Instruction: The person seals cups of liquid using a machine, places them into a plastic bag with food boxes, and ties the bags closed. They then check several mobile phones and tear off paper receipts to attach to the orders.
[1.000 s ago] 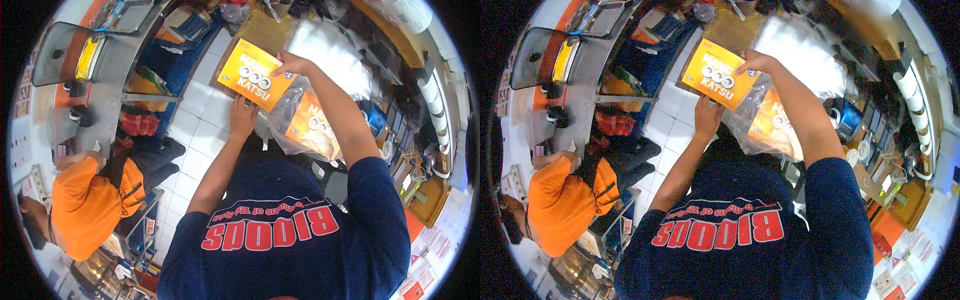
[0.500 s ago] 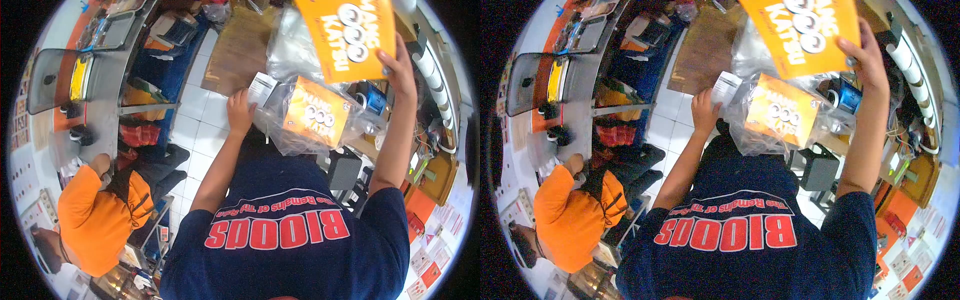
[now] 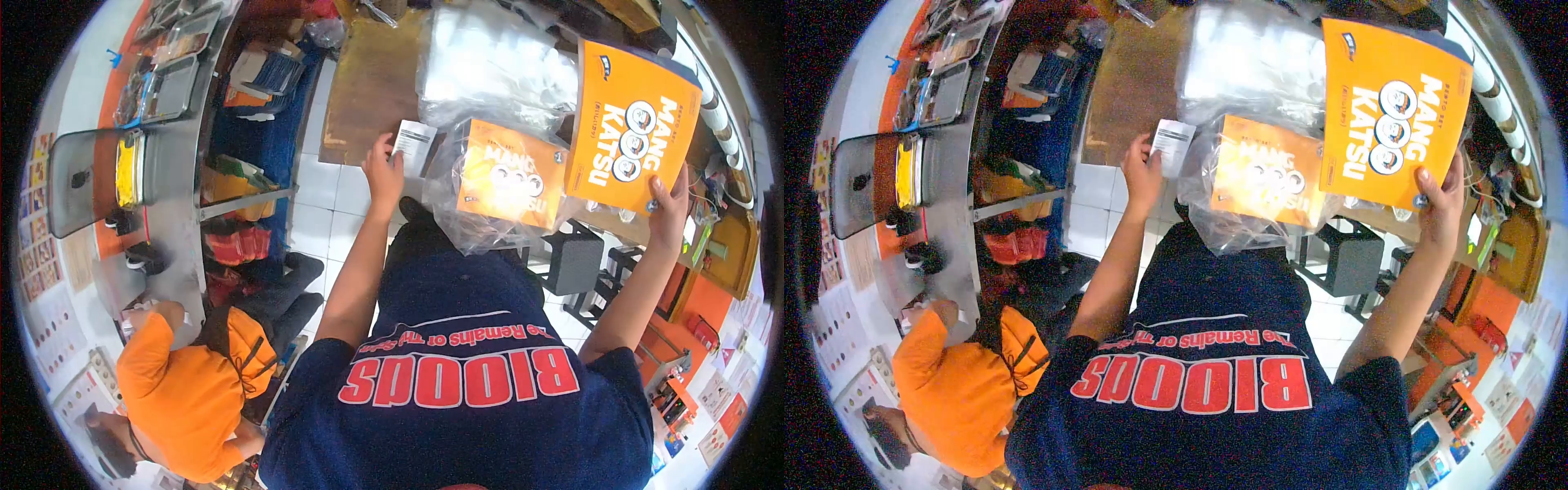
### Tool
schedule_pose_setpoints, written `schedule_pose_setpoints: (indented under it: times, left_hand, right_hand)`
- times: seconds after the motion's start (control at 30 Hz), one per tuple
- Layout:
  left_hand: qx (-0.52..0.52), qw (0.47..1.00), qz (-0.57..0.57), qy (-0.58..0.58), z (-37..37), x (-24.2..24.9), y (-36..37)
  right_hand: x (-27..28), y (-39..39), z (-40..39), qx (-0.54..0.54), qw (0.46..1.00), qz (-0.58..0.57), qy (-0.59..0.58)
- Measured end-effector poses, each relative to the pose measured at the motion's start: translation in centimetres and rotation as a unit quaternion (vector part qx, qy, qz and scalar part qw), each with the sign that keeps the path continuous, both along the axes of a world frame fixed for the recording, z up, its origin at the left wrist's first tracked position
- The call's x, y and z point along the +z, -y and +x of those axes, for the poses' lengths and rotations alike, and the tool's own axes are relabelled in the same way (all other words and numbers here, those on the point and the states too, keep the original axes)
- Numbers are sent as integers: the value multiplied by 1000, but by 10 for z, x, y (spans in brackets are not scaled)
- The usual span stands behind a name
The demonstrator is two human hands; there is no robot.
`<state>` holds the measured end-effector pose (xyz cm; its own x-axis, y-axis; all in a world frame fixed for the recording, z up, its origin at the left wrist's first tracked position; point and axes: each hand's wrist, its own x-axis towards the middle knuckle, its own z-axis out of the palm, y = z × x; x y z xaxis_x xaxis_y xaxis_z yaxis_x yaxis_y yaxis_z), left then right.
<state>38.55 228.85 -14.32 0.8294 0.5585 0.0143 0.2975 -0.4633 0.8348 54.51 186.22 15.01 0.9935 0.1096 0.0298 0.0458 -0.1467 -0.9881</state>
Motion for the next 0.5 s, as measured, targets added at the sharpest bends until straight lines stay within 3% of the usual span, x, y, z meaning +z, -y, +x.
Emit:
schedule_pose_setpoints:
  times: [0.03,0.1,0.13,0.2,0.23,0.47,0.5]
  left_hand:
    - [-2,1000,1,0,9,-1,-6]
    - [118,990,-49,66,26,-2,-17]
    - [118,990,-47,66,35,-2,-21]
    - [188,974,112,64,55,-2,-28]
    - [206,972,102,38,61,-2,-31]
    - [34,997,63,13,70,-14,-31]
    - [8,994,106,17,70,-13,-30]
  right_hand:
    - [-5,4,-3,-11,1000,13,-10]
    - [-8,10,-8,-24,999,16,-16]
    - [-10,11,-11,-35,999,16,-22]
    - [-17,21,-9,-59,998,5,-29]
    - [-20,26,-7,-49,998,-5,-27]
    - [-13,13,-21,-88,995,7,-37]
    - [-10,10,-22,-94,995,-4,-37]
